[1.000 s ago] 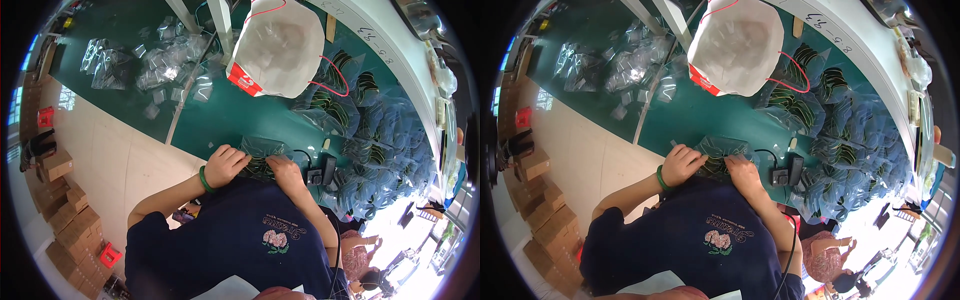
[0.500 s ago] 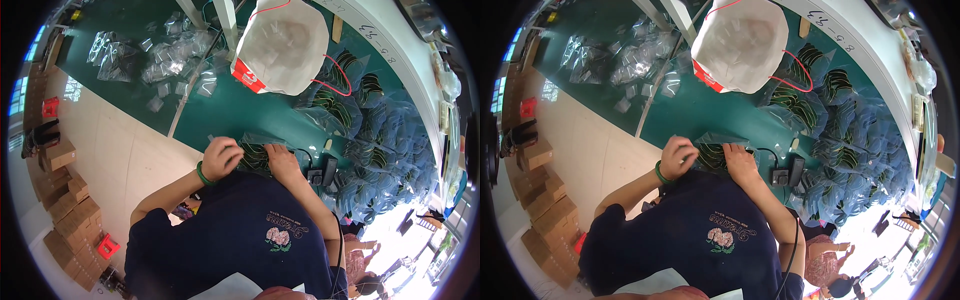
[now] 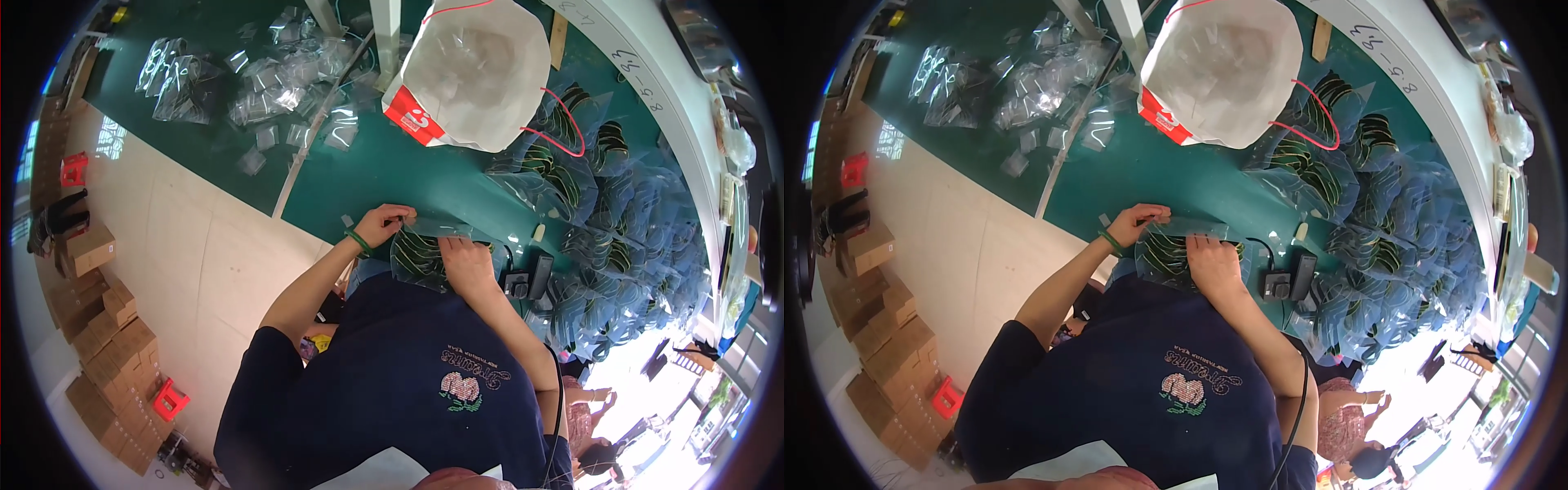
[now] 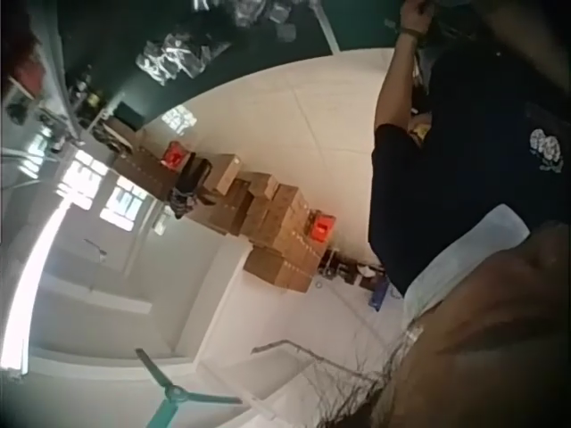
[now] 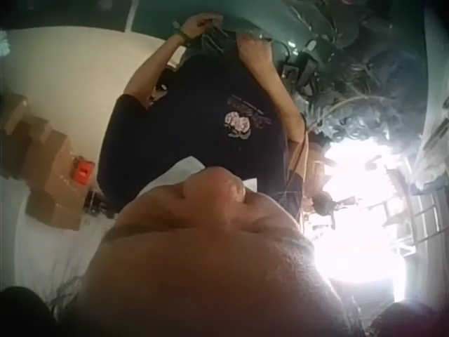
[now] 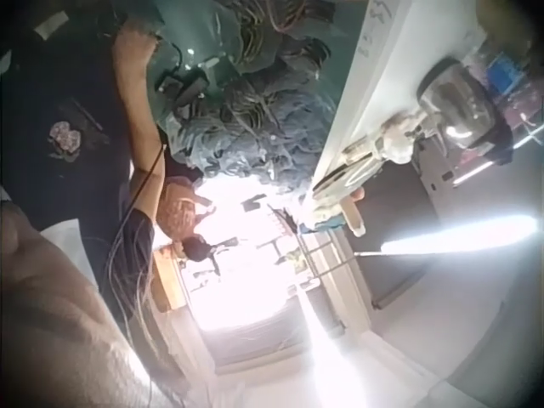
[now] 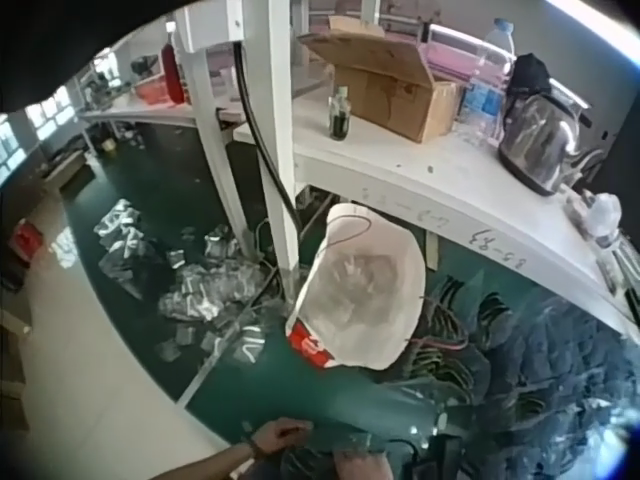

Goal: The recorder is picking up small components from a table and placing them into individual clear plastic bags.

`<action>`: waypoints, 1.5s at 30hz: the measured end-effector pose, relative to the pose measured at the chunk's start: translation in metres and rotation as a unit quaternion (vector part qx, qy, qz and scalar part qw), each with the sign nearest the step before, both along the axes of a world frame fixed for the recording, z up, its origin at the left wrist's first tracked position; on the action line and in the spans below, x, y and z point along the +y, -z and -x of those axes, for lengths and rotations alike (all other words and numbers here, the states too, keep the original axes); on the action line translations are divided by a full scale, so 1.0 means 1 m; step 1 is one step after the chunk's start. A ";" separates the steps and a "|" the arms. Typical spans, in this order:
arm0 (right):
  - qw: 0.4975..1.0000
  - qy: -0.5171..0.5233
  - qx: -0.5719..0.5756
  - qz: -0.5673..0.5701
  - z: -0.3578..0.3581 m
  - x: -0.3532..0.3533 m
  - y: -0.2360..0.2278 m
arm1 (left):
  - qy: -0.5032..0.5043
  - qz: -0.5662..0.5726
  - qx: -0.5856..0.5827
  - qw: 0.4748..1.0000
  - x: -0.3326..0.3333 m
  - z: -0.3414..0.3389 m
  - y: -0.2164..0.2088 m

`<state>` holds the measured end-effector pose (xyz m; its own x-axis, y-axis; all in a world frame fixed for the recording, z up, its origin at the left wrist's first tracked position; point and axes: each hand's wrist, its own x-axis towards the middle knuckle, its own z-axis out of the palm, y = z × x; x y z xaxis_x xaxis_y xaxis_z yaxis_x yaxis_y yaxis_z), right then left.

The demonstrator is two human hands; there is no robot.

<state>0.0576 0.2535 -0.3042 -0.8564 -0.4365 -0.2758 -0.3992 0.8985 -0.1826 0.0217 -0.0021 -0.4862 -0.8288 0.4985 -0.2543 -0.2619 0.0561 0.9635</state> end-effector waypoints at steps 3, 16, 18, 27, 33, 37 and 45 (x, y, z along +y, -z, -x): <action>0.998 -0.016 0.052 -0.014 -0.002 -0.003 0.003 | 0.011 0.074 0.084 0.994 -0.001 0.008 -0.007; 0.998 -0.006 0.030 -0.056 -0.011 -0.010 0.000 | 0.031 0.152 0.129 0.979 0.002 0.014 -0.026; 0.999 -0.012 0.013 -0.047 -0.006 -0.008 0.002 | 0.036 0.158 0.128 0.978 0.004 0.017 -0.027; 0.995 -0.019 -0.095 -0.007 0.020 -0.001 0.001 | 0.022 0.186 0.121 0.975 0.010 0.014 -0.031; 0.949 0.051 -0.286 0.121 0.060 0.001 -0.016 | 0.020 0.187 0.133 0.973 0.005 0.008 -0.021; 0.928 0.001 -0.349 0.129 0.071 -0.001 -0.006 | 0.048 0.177 0.134 0.974 0.006 0.007 -0.027; 0.967 0.055 -0.206 0.138 0.028 -0.008 0.001 | 0.045 0.174 0.160 0.971 0.008 0.008 -0.026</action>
